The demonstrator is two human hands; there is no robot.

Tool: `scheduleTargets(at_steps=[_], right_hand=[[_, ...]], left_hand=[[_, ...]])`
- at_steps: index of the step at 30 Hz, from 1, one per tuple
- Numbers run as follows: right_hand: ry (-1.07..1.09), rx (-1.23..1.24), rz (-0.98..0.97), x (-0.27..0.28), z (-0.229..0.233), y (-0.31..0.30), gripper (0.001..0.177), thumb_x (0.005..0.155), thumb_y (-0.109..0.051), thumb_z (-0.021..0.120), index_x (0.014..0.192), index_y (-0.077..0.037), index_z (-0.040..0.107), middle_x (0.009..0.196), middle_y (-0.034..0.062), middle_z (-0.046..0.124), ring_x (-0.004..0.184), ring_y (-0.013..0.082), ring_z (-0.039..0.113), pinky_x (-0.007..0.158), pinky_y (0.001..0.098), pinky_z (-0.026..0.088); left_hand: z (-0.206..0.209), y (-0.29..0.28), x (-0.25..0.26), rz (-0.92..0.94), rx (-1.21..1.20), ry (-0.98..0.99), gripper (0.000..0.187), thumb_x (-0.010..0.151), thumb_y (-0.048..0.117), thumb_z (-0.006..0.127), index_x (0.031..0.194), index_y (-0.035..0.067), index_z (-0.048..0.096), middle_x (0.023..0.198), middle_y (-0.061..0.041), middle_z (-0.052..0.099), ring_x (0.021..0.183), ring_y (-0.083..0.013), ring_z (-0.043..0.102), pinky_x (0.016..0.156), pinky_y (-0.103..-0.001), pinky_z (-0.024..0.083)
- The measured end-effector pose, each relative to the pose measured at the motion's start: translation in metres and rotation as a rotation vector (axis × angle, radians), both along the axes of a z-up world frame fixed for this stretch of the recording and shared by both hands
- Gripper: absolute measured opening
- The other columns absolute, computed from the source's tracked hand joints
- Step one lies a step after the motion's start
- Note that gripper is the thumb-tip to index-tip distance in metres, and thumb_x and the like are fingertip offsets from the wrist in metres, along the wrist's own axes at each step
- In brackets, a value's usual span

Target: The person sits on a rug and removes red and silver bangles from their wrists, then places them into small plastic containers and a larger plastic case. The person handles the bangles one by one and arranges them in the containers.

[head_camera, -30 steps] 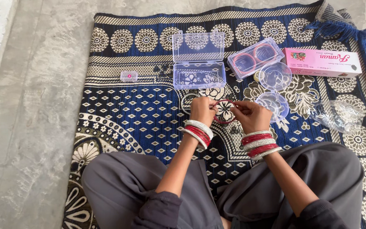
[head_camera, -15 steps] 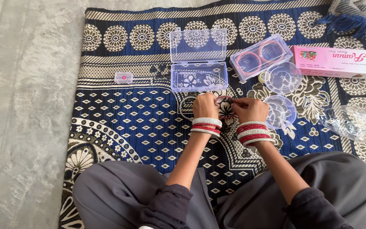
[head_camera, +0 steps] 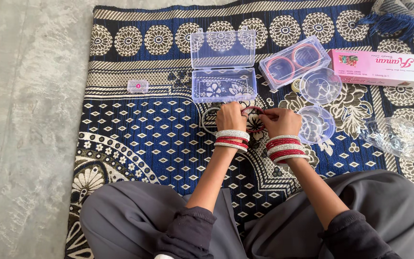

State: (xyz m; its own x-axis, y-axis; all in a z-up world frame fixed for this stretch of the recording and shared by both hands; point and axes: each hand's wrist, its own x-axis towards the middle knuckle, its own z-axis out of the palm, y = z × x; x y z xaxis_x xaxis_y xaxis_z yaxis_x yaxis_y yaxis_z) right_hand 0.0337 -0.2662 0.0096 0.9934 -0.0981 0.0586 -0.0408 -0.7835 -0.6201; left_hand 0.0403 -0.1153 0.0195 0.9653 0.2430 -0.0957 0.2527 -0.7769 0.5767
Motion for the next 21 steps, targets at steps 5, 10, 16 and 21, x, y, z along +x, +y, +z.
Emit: scheduleTargets(at_steps=[5, 10, 16, 21], right_hand=[[-0.157, 0.022, -0.015, -0.019, 0.031, 0.004, 0.017, 0.09, -0.02, 0.082, 0.097, -0.005, 0.081, 0.086, 0.0124, 0.077, 0.072, 0.0199, 0.075, 0.069, 0.034, 0.058], [-0.19, 0.508, 0.037, -0.033, 0.072, 0.012, 0.014, 0.095, -0.009, 0.075, 0.109, -0.007, 0.078, 0.101, 0.0101, 0.077, 0.087, 0.0165, 0.074, 0.08, 0.0325, 0.062], [-0.226, 0.551, 0.63, -0.041, 0.135, 0.026, 0.047, 0.077, -0.002, 0.081, 0.122, -0.009, 0.071, 0.127, 0.0101, 0.07, 0.126, 0.0257, 0.062, 0.11, 0.0388, 0.051], [-0.32, 0.164, 1.042, -0.059, 0.177, 0.051, 0.082, 0.055, -0.013, 0.092, 0.133, -0.015, 0.066, 0.142, 0.0064, 0.063, 0.143, 0.0376, 0.043, 0.118, 0.0537, 0.034]], left_hand=[[0.023, 0.007, -0.016, -0.013, -0.197, -0.165, 0.01, 0.079, 0.009, 0.08, 0.088, 0.007, 0.083, 0.081, -0.015, 0.079, 0.072, -0.0305, 0.075, 0.064, -0.039, 0.059], [0.039, 0.022, -0.029, -0.16, -0.616, -0.104, 0.016, 0.084, 0.012, 0.075, 0.098, 0.005, 0.079, 0.087, -0.009, 0.08, 0.073, -0.0165, 0.078, 0.063, -0.029, 0.063], [0.031, 0.041, -0.03, -0.198, -0.847, 0.09, 0.021, 0.089, 0.006, 0.068, 0.108, 0.004, 0.076, 0.09, -0.007, 0.078, 0.069, -0.0139, 0.07, 0.056, -0.029, 0.056], [-0.002, 0.057, -0.032, -0.409, -0.443, 0.094, 0.024, 0.098, 0.011, 0.057, 0.107, -0.001, 0.076, 0.091, -0.011, 0.079, 0.073, -0.0154, 0.075, 0.059, -0.032, 0.061]])
